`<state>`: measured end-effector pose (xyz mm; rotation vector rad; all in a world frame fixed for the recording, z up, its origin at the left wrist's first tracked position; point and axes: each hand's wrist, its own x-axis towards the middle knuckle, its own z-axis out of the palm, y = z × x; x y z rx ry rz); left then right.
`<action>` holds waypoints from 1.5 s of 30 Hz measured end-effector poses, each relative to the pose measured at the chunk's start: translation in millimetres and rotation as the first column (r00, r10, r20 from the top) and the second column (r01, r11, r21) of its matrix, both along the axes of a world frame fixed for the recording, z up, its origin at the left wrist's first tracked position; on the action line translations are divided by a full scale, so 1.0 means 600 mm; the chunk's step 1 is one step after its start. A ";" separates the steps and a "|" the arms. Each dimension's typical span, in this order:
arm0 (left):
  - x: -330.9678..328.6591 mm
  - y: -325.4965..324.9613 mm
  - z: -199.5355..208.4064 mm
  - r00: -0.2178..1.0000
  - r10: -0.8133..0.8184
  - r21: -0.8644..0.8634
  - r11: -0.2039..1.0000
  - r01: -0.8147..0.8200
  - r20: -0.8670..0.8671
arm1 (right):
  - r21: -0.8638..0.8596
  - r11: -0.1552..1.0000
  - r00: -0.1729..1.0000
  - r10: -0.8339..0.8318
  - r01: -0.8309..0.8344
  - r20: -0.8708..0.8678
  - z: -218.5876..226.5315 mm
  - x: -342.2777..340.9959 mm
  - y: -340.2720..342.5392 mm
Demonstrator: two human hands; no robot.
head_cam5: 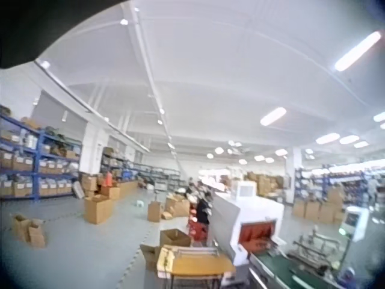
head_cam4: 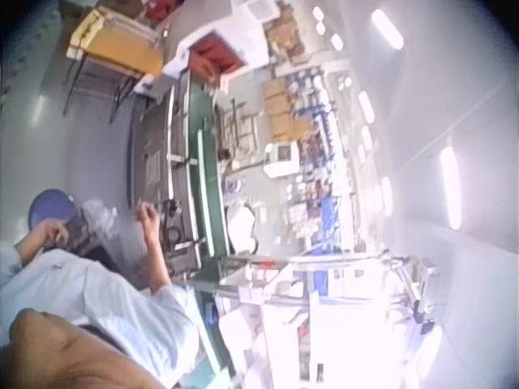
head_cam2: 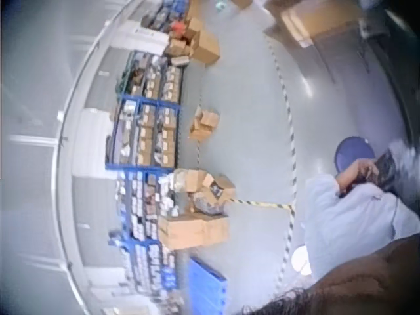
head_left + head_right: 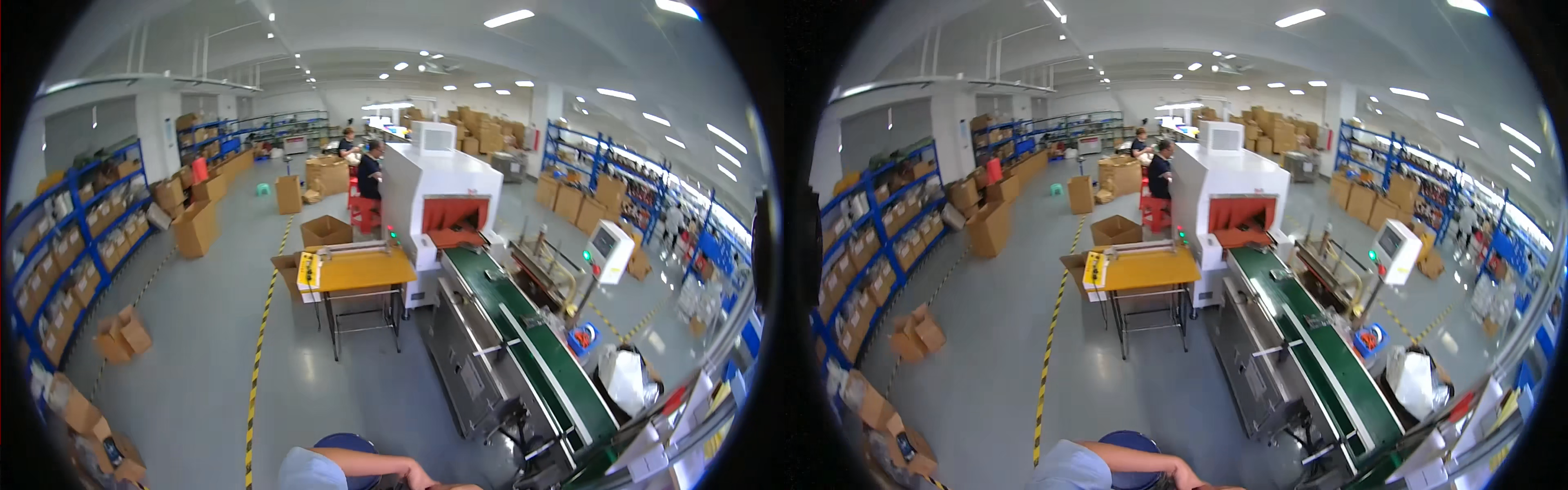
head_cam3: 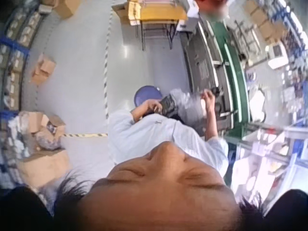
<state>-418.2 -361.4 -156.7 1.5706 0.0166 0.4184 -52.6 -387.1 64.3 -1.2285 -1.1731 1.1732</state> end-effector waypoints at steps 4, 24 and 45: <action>-0.032 0.122 0.137 0.922 0.387 -0.335 0.867 -0.370 -0.016 | 0.031 0.964 0.932 0.247 -0.264 0.265 0.211 -0.191 0.174; -0.126 -0.058 0.052 0.865 -0.107 -0.670 0.681 -0.296 -0.491 | 0.133 0.930 0.775 0.201 -0.344 0.600 0.258 -0.522 0.270; -0.060 -0.013 0.144 0.721 0.330 -0.764 0.000 -0.645 -0.609 | -0.171 0.981 0.951 0.140 -0.095 0.276 -0.051 -0.230 0.091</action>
